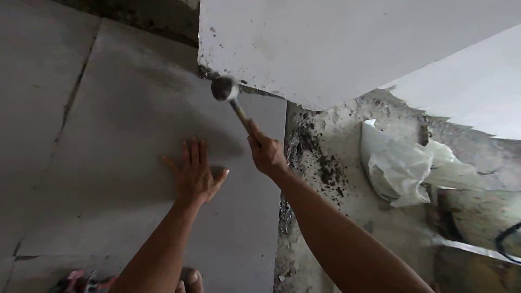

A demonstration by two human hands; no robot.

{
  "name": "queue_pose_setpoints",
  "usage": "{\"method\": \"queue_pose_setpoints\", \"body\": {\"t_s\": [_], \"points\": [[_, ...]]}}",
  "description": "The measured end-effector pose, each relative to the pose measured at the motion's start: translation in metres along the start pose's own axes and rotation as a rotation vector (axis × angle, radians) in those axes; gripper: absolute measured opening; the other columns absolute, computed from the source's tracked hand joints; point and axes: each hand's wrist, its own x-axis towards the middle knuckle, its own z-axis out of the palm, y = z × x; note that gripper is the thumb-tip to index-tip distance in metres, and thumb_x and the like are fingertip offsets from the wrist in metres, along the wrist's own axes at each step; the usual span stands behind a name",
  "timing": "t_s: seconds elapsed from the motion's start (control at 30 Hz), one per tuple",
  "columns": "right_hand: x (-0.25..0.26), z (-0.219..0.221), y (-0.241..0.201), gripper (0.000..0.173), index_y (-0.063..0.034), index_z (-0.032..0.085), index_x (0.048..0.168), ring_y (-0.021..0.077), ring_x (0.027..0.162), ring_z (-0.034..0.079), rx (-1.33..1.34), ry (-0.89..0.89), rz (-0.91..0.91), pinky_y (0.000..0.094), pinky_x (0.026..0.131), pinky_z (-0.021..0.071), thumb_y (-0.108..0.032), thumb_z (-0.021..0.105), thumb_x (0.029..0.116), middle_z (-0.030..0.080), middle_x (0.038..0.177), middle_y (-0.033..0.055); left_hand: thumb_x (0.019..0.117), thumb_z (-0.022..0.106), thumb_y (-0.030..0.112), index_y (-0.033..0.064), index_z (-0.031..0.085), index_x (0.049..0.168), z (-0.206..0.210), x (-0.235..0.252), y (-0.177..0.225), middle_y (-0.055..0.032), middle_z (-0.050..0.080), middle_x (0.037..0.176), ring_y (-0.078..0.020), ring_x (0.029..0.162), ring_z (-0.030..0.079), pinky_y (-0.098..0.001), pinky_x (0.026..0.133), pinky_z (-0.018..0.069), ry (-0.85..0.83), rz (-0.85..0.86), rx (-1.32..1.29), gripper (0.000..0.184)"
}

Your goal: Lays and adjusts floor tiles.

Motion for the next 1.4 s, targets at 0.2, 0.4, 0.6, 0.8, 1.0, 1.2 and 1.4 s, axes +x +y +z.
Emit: {"method": "queue_pose_setpoints", "body": {"t_s": [0.2, 0.4, 0.6, 0.8, 1.0, 1.2, 1.4], "points": [[-0.010, -0.001, -0.002, 0.053, -0.0327, 0.036, 0.161, 0.0230, 0.063, 0.067, 0.042, 0.094, -0.007, 0.0474, 0.059, 0.0583, -0.033, 0.046, 0.1087, 0.072, 0.088, 0.0088, 0.0797, 0.031, 0.092, 0.0162, 0.014, 0.166, 0.000, -0.001, 0.000, -0.0105, 0.010, 0.173, -0.0380, 0.159, 0.002, -0.0835, 0.112, 0.0020, 0.027, 0.004, 0.008, 0.116], [-0.015, -0.007, -0.008, 0.052, -0.0328, 0.037, 0.160, 0.0198, 0.054, 0.061, 0.157, 0.082, 0.134, 0.0441, 0.052, 0.0553, -0.037, 0.046, 0.1087, 0.067, 0.073, 0.0065, 0.0796, 0.030, 0.092, 0.0131, 0.025, 0.164, 0.009, -0.001, -0.004, -0.0132, 0.021, 0.170, -0.0407, 0.157, 0.010, -0.0826, 0.112, 0.0055, 0.114, 0.017, 0.029, 0.116], [-0.019, -0.012, -0.005, 0.052, -0.0355, 0.037, 0.160, 0.0187, 0.060, 0.062, 0.232, 0.058, 0.251, 0.0432, 0.059, 0.0567, -0.037, 0.045, 0.1088, 0.068, 0.079, 0.0057, 0.0807, 0.025, 0.092, 0.0130, 0.028, 0.163, 0.005, -0.001, -0.004, -0.0125, 0.025, 0.169, -0.0414, 0.156, 0.018, -0.0823, 0.112, 0.0067, 0.160, 0.025, 0.066, 0.114], [-0.016, -0.013, -0.006, 0.051, -0.0358, 0.039, 0.159, 0.0207, 0.069, 0.066, 0.245, -0.013, 0.289, 0.0451, 0.068, 0.0583, -0.036, 0.044, 0.1088, 0.071, 0.086, 0.0075, 0.0793, 0.024, 0.094, 0.0129, 0.027, 0.163, 0.005, -0.001, -0.005, -0.0140, 0.028, 0.168, -0.0423, 0.155, 0.020, -0.0831, 0.112, 0.0086, 0.150, 0.026, 0.075, 0.116], [-0.035, -0.022, -0.005, 0.049, -0.0327, 0.044, 0.157, 0.0164, 0.065, 0.064, 0.396, 0.010, 0.388, 0.0391, 0.063, 0.0578, -0.035, 0.047, 0.1079, 0.068, 0.081, 0.0041, 0.0773, 0.025, 0.095, 0.0125, 0.029, 0.162, 0.011, -0.003, -0.005, -0.0149, 0.028, 0.167, -0.0427, 0.155, 0.020, -0.0815, 0.113, 0.0087, 0.162, 0.021, 0.062, 0.119], [-0.185, -0.054, 0.074, 0.051, -0.0198, 0.046, 0.156, 0.0163, 0.053, 0.060, 0.171, 0.333, 0.586, 0.0419, 0.054, 0.0562, -0.029, 0.049, 0.1062, 0.068, 0.073, 0.0042, 0.0792, 0.029, 0.095, 0.0149, 0.020, 0.165, 0.017, -0.009, -0.018, -0.0133, 0.024, 0.169, -0.0440, 0.156, 0.016, -0.0850, 0.110, 0.0053, 0.239, 0.091, 0.045, 0.117], [-0.368, -0.080, 0.140, 0.047, -0.0116, 0.065, 0.129, 0.0373, 0.087, 0.074, -0.189, 0.001, 1.063, 0.0622, 0.077, 0.0570, -0.044, 0.042, 0.1046, 0.075, 0.092, 0.0159, 0.0796, 0.035, 0.093, 0.0079, 0.018, 0.164, 0.025, 0.000, -0.027, -0.0208, 0.021, 0.168, -0.0443, 0.156, 0.014, -0.0799, 0.114, 0.0080, 0.201, 0.119, 0.087, 0.121]]}}
